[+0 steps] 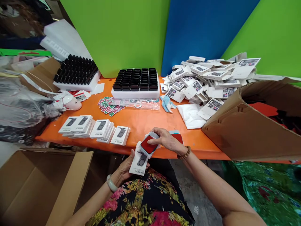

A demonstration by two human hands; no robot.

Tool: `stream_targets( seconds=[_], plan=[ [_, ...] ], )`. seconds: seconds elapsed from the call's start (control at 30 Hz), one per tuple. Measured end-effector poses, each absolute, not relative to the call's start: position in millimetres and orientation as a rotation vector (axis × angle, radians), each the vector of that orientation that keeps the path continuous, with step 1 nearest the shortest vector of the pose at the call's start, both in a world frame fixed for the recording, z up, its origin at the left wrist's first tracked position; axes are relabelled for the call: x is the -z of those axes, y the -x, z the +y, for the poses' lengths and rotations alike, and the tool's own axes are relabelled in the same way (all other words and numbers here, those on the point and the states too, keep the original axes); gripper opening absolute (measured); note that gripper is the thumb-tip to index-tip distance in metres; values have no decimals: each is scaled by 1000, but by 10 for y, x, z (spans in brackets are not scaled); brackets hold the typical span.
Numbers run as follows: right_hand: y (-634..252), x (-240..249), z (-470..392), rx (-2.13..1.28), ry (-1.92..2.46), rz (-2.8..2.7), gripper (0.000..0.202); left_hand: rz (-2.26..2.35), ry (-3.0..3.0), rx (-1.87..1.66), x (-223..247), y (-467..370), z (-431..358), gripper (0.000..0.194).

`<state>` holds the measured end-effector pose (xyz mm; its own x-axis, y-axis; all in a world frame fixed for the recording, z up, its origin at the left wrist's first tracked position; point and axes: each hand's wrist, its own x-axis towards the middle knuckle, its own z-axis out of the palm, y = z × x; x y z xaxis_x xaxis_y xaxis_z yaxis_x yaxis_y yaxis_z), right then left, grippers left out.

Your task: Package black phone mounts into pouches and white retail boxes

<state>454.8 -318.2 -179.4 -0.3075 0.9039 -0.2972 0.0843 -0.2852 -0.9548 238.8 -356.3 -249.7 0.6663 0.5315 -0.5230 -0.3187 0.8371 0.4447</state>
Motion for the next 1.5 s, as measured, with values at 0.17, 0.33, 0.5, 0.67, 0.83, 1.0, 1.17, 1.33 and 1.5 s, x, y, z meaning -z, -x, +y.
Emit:
stream_targets(
  seconds=[0.17,0.33,0.5,0.67,0.83,1.0,1.17,1.33,1.5],
  plan=[
    [-4538,1735,-3227,-1451,1343,-1411,28,620,-394,-439,2456,-2392,-3609,77],
    [-4440,1751,-3339,-1185,1354,-1559,24,532,-445,-432,2503,-2428,-3632,85],
    [-4465,1769,-3396,-1221,1379,-1673,23,473,-447,-418,2589,-2418,-3643,88],
    [-4468,1623,-3427,-1324,1404,-2027,19,448,-531,-364,2599,-2448,-3663,81],
    [-4310,1666,-3569,-1276,1387,-2034,29,468,-538,-350,2612,-2425,-3696,83],
    [-4105,1939,-3855,-1025,1305,-1914,20,508,-598,-408,2545,-2393,-3727,75],
    [-3978,2163,-4071,-840,1193,-2015,26,543,-744,-454,2554,-2333,-3693,66],
    [-3961,2182,-4068,-891,1317,-1926,25,799,-803,-679,2529,-2216,-3727,51],
    [-3956,2370,-4077,-754,1457,-1569,26,913,-805,-845,2519,-2171,-3832,48]
  ],
)
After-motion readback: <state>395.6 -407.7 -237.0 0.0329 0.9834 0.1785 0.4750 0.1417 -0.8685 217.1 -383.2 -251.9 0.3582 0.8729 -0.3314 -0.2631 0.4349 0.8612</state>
